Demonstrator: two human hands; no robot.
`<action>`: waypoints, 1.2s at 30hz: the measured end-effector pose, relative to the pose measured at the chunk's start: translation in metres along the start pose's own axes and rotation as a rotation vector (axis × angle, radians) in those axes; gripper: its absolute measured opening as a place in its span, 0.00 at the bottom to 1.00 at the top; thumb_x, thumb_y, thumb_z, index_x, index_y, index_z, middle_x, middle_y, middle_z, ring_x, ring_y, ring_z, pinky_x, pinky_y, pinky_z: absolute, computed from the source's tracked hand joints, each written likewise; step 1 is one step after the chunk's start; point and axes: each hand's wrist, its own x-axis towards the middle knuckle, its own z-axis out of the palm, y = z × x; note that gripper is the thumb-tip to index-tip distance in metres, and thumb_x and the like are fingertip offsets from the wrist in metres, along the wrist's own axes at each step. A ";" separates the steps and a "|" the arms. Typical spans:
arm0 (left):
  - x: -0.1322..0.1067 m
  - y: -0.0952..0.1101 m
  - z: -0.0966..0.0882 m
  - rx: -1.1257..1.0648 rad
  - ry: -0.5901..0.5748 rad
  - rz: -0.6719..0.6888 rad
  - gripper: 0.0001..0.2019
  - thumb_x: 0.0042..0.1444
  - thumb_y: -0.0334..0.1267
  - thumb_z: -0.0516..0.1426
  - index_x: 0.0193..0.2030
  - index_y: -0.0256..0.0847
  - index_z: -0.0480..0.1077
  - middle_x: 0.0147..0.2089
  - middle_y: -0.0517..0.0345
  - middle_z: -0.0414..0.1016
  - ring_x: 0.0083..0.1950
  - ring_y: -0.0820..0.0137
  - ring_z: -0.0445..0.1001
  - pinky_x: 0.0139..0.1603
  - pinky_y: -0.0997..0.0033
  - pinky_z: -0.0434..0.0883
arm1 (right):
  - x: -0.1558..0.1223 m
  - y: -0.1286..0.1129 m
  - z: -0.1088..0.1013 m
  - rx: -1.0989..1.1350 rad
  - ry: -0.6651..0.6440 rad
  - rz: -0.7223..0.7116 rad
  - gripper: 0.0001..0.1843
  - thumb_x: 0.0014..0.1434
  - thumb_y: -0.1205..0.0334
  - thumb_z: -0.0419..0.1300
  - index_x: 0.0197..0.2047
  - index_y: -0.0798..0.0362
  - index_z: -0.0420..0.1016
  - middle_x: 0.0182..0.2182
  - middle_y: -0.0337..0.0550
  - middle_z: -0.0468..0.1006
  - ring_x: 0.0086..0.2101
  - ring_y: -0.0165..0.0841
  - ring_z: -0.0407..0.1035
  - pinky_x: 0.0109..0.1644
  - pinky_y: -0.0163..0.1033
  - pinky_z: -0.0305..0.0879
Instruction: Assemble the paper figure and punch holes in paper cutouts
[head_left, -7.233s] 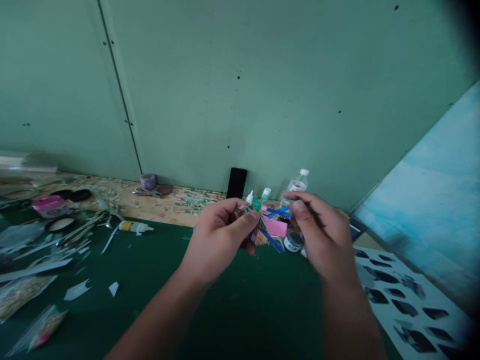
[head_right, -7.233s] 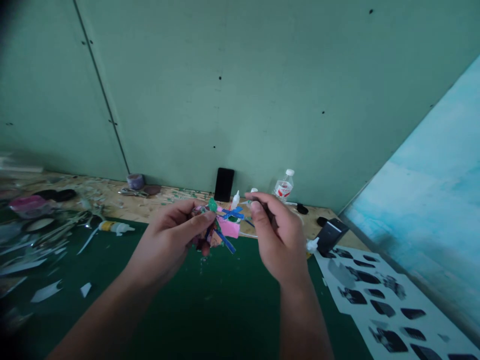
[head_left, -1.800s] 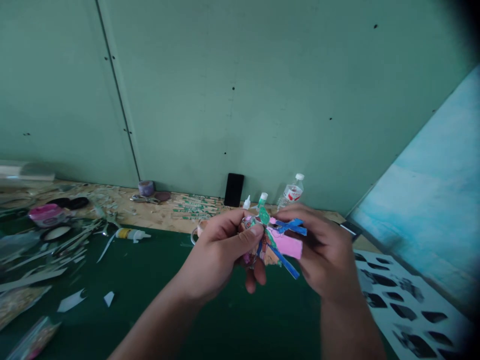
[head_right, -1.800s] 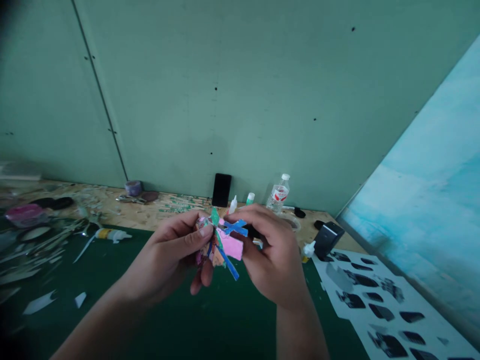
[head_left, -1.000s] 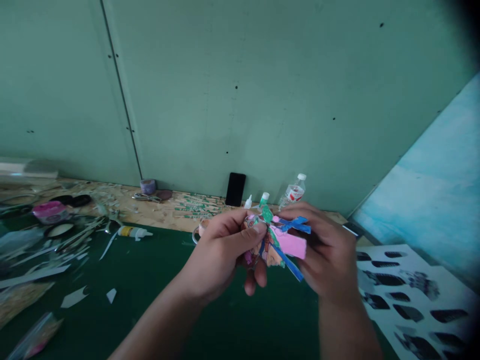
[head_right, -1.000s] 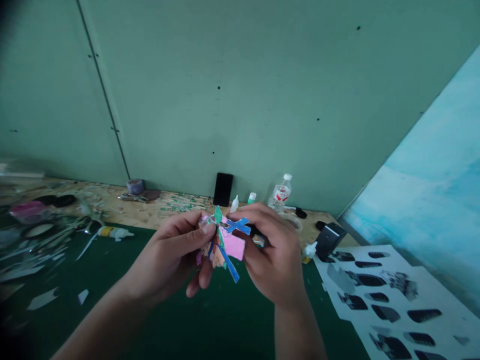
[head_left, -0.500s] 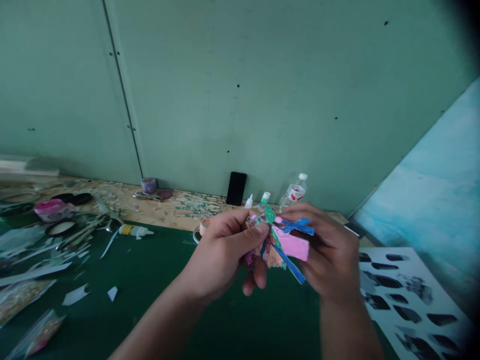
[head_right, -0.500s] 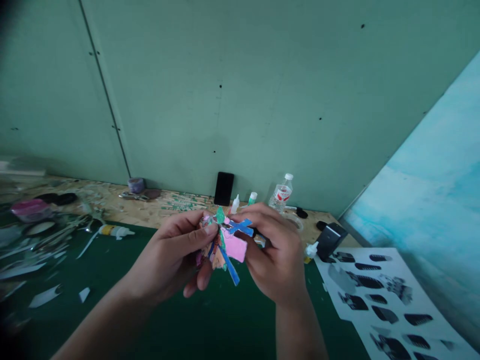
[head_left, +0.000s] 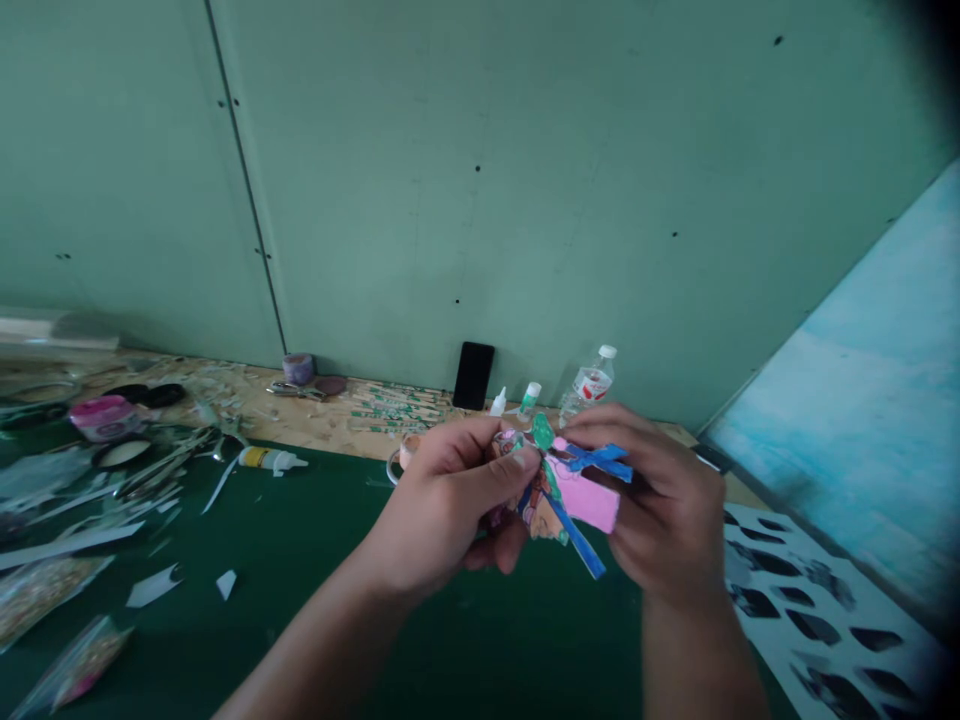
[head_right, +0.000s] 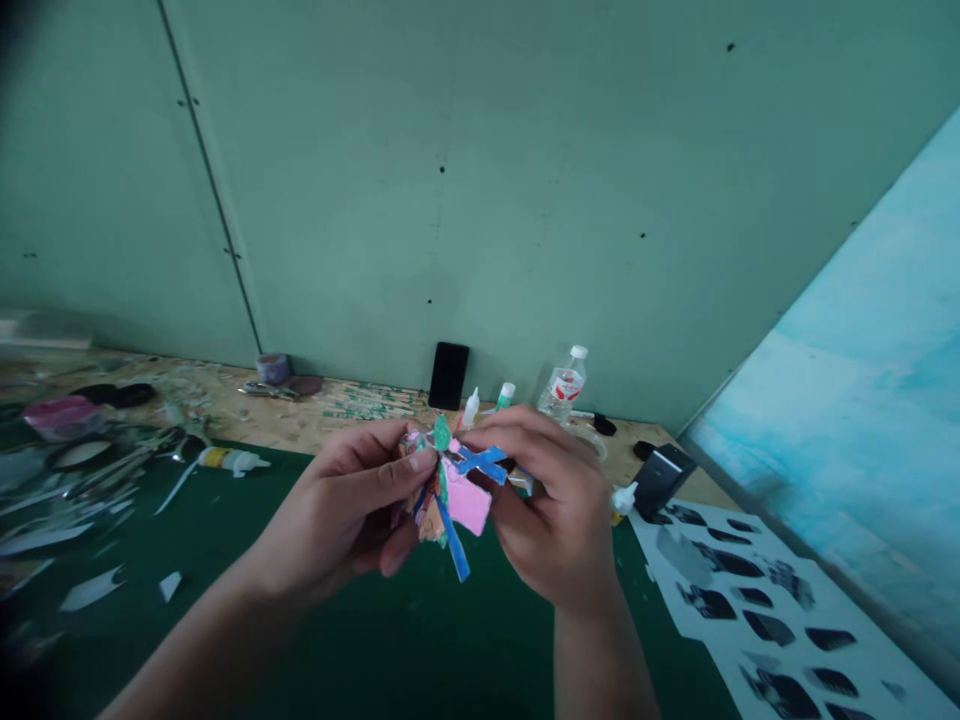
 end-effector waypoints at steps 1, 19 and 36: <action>0.000 0.000 0.000 0.000 -0.004 -0.001 0.13 0.59 0.42 0.58 0.27 0.39 0.65 0.14 0.64 0.64 0.12 0.79 0.60 0.10 0.84 0.51 | 0.000 0.000 0.000 -0.004 0.008 0.001 0.16 0.54 0.75 0.62 0.42 0.45 0.79 0.37 0.38 0.77 0.37 0.33 0.72 0.41 0.41 0.66; 0.000 0.000 0.000 -0.060 -0.004 0.028 0.12 0.60 0.42 0.57 0.28 0.39 0.66 0.14 0.62 0.66 0.12 0.79 0.60 0.09 0.84 0.52 | -0.003 0.000 0.015 -0.087 0.154 -0.085 0.19 0.53 0.76 0.64 0.43 0.43 0.79 0.38 0.37 0.77 0.40 0.35 0.72 0.44 0.43 0.68; 0.000 -0.001 -0.001 -0.060 -0.030 0.048 0.11 0.60 0.39 0.57 0.28 0.37 0.66 0.15 0.64 0.65 0.12 0.80 0.60 0.08 0.86 0.52 | -0.001 0.004 0.010 -0.033 0.062 -0.152 0.16 0.55 0.76 0.62 0.44 0.49 0.79 0.38 0.40 0.77 0.39 0.32 0.72 0.41 0.39 0.69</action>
